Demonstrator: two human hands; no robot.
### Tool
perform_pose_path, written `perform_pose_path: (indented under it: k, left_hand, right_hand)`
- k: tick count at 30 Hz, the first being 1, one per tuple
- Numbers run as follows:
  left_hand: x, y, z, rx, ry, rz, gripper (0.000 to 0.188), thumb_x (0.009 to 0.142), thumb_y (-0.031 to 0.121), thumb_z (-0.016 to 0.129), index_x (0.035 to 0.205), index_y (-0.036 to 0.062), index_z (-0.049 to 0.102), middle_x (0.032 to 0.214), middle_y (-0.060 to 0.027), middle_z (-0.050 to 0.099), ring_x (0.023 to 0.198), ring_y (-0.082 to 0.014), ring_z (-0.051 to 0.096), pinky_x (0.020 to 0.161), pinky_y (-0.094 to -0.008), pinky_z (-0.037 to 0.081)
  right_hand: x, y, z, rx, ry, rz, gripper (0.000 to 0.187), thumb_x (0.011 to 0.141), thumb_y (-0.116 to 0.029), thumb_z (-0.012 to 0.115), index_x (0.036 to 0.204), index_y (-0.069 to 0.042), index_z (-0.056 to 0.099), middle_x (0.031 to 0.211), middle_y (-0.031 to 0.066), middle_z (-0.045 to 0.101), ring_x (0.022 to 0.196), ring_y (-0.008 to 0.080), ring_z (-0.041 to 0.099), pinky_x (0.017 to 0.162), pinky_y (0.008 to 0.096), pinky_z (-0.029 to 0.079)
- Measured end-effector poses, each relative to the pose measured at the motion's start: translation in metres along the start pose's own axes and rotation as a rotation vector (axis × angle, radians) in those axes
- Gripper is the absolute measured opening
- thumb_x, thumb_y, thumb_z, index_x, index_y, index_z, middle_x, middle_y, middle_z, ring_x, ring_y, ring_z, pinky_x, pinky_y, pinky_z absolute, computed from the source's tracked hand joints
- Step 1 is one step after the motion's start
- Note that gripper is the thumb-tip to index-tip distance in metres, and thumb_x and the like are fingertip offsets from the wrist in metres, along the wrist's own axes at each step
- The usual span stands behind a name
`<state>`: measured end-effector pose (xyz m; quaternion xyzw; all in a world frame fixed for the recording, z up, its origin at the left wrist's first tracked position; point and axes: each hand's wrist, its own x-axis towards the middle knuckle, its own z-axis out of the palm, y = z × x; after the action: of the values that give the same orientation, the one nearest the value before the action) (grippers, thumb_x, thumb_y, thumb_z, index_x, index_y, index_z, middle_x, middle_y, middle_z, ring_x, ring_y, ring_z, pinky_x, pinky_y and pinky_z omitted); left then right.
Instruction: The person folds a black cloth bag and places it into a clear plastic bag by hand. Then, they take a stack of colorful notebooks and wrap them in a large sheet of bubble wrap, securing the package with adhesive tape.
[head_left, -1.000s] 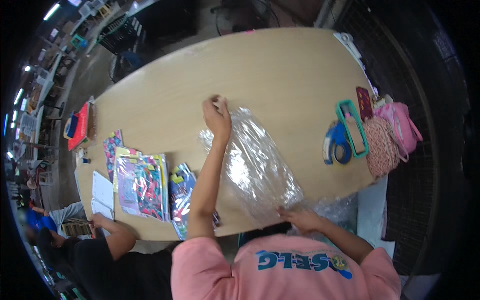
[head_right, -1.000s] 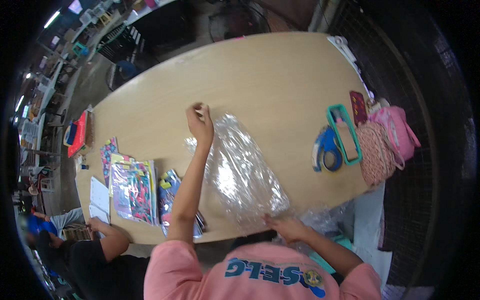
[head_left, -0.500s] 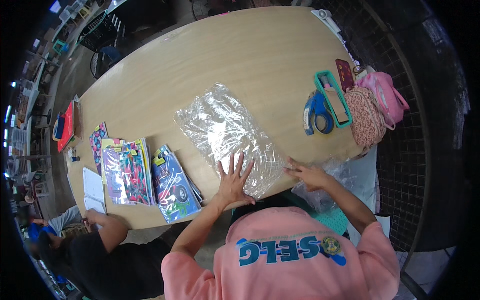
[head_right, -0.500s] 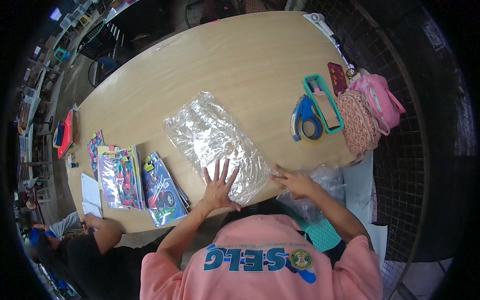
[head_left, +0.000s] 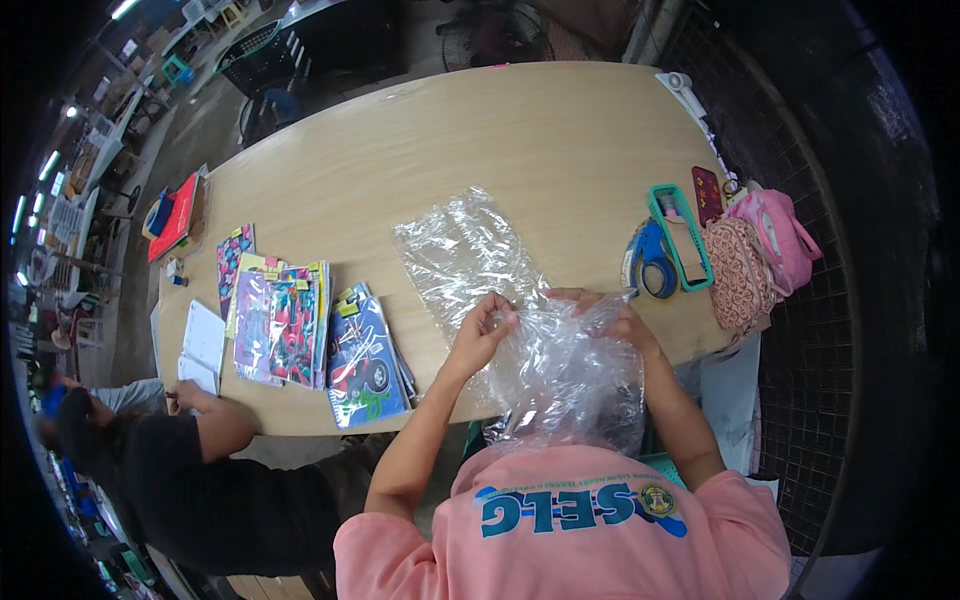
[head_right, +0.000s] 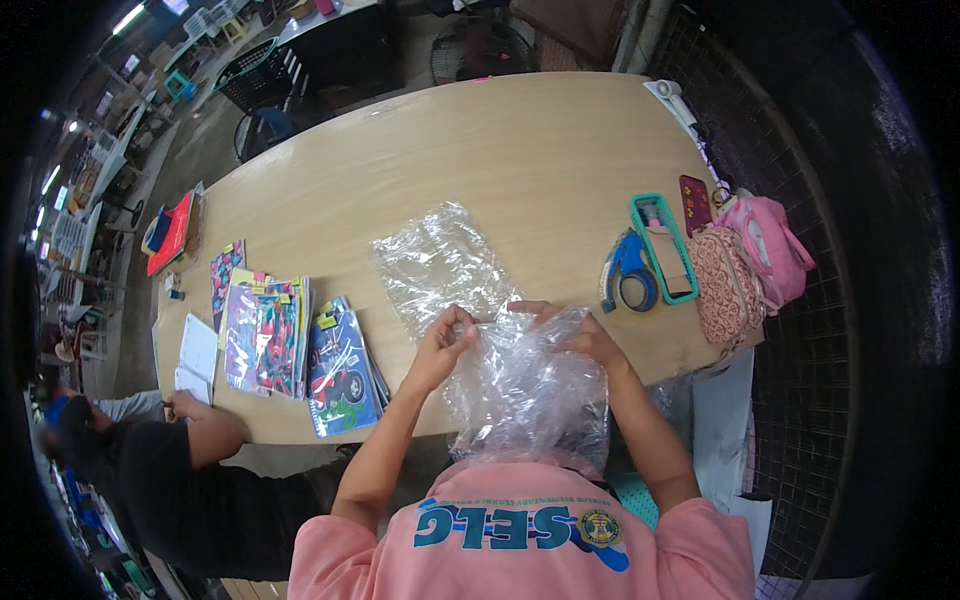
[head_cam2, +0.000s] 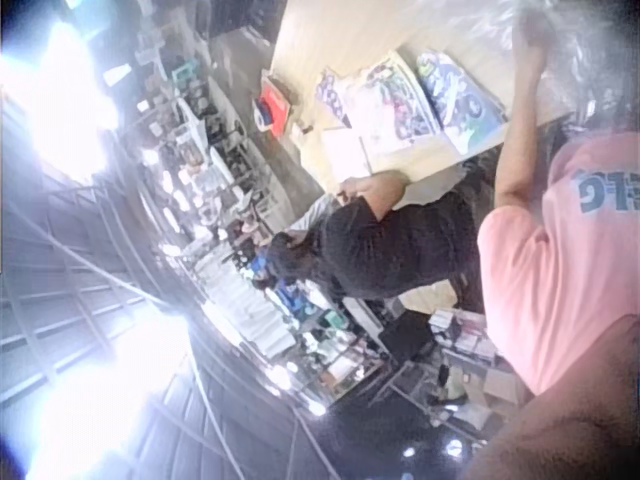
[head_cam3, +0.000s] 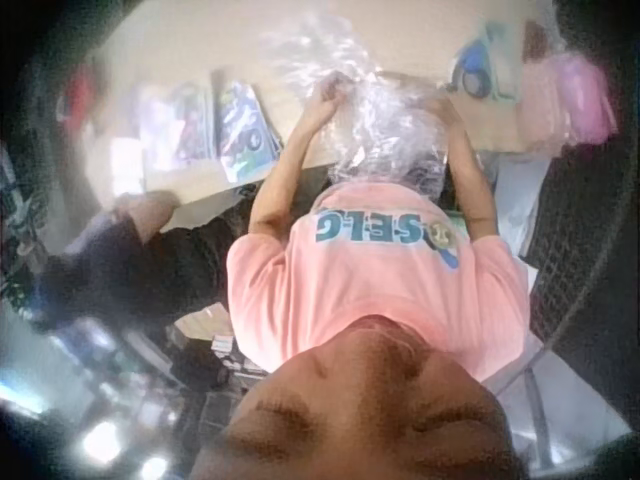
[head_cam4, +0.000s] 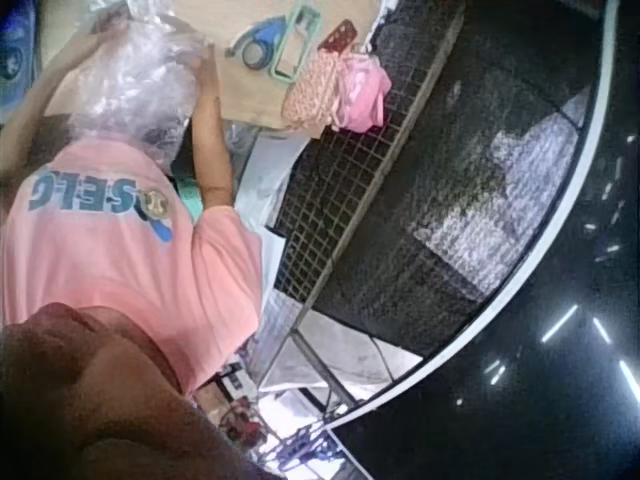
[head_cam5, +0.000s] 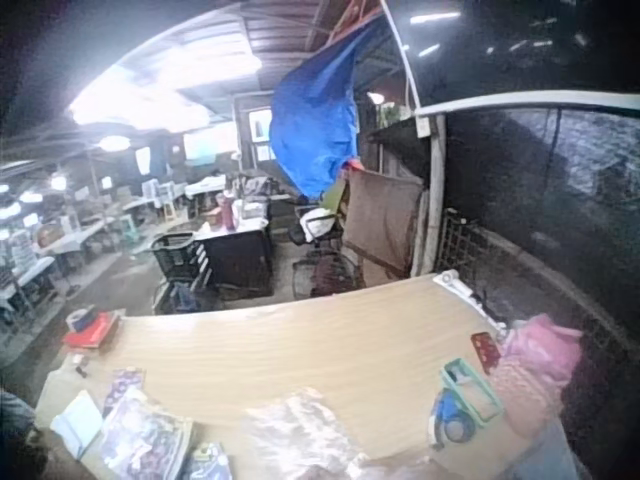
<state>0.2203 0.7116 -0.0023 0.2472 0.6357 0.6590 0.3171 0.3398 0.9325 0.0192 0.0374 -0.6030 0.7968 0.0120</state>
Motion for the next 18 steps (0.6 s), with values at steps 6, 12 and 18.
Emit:
perform_pose_path:
  k: [6,12,18]
  left_hand:
    - [0.01,0.008,-0.031,0.337,0.288,-0.053,0.024,0.092,0.02,0.053,0.079,0.0008,0.05,0.055,-0.0046,0.039,0.057,-0.0075,0.037,0.052,-0.026,0.035]
    - [0.026,-0.026,-0.056,0.374,0.438,-0.039,0.03,0.093,0.026,0.051,0.08,-0.0004,0.052,0.06,-0.0093,0.046,0.059,-0.0127,0.039,0.055,-0.0298,0.037]
    - [0.02,-0.047,-0.124,0.355,0.551,-0.421,0.052,0.088,0.048,0.052,0.117,0.0047,0.047,0.095,-0.0214,0.061,0.095,-0.0362,0.059,0.082,-0.0408,0.045]
  right_hand:
    - [-0.038,0.009,-0.049,-0.262,-0.028,0.172,0.04,0.067,-0.02,0.066,0.1,0.002,0.063,0.128,0.0155,0.053,0.114,0.0227,0.052,0.083,0.0314,0.049]
    - [-0.041,0.001,-0.042,-0.05,0.034,0.326,0.043,0.064,-0.019,0.067,0.101,0.003,0.063,0.11,0.0132,0.062,0.094,0.0228,0.061,0.077,0.0328,0.051]
    - [-0.069,-0.046,-0.06,-0.093,0.063,0.132,0.032,0.062,-0.013,0.068,0.089,0.003,0.066,0.095,0.0158,0.066,0.085,0.0217,0.064,0.075,0.0337,0.051]
